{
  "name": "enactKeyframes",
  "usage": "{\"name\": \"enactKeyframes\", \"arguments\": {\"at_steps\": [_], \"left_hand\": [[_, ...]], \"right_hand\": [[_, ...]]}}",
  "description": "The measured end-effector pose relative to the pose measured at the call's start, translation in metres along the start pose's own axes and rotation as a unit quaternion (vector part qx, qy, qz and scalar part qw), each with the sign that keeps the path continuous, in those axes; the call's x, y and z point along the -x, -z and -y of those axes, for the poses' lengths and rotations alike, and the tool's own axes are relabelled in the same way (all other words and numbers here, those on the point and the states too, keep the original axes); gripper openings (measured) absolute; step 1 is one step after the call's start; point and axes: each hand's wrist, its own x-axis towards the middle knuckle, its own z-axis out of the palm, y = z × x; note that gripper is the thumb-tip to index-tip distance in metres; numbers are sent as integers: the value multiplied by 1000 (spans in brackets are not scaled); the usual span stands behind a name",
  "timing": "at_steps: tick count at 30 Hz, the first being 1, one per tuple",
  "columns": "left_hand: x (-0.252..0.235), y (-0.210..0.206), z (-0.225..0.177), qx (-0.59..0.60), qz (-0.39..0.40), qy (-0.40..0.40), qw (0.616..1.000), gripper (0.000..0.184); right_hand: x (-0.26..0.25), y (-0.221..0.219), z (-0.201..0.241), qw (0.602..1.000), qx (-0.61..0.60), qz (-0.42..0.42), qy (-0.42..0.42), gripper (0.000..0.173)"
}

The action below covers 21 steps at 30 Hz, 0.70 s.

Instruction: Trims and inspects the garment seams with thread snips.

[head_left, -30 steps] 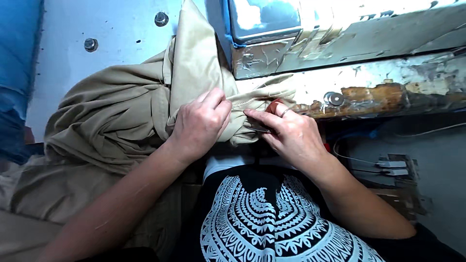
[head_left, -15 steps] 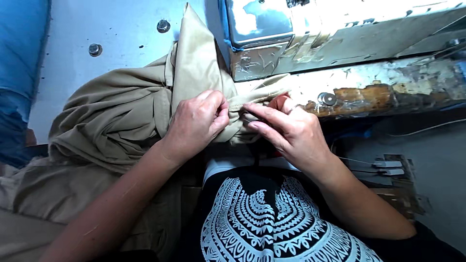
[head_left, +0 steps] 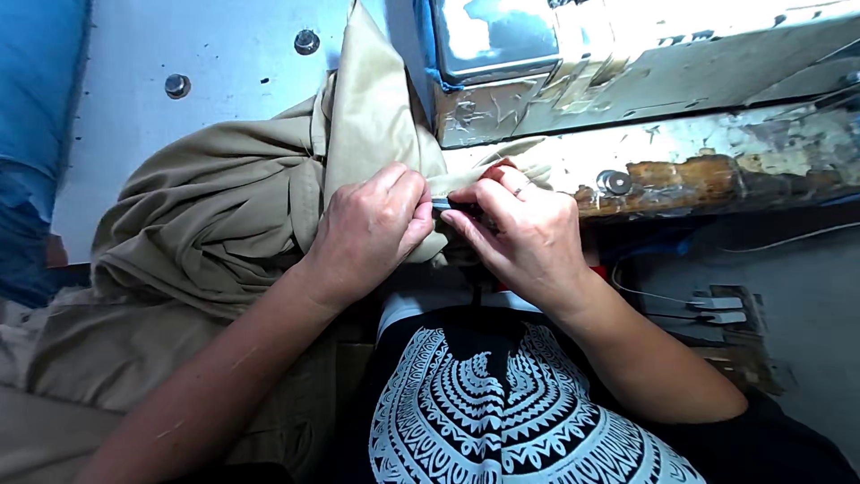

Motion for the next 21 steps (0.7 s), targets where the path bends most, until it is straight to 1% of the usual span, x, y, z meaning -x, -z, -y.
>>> {"name": "enactKeyframes", "arguments": {"at_steps": [5,8,10,12,15,21], "left_hand": [[0,2,1,13,-4,11,1000,15],[-1,9,5,34,-15,59,998,14],[-1,13,7,51,-16,94,994,13],[-1,15,7,72,-15,111,991,13],[-2,15,5,84,-16,114,990,12],[-2,17,4,80,-25,107,991,12]], "right_hand": [[1,-5,-3,1000,0,0,-11,23],[4,-3,-7,999,8,20,-33,24],[5,1,-8,999,-6,26,-42,26],[3,4,-6,999,-22,22,-42,27],[-2,3,-2,999,-36,9,-29,27],[-10,-19,0,998,-60,-9,-7,25]]}}
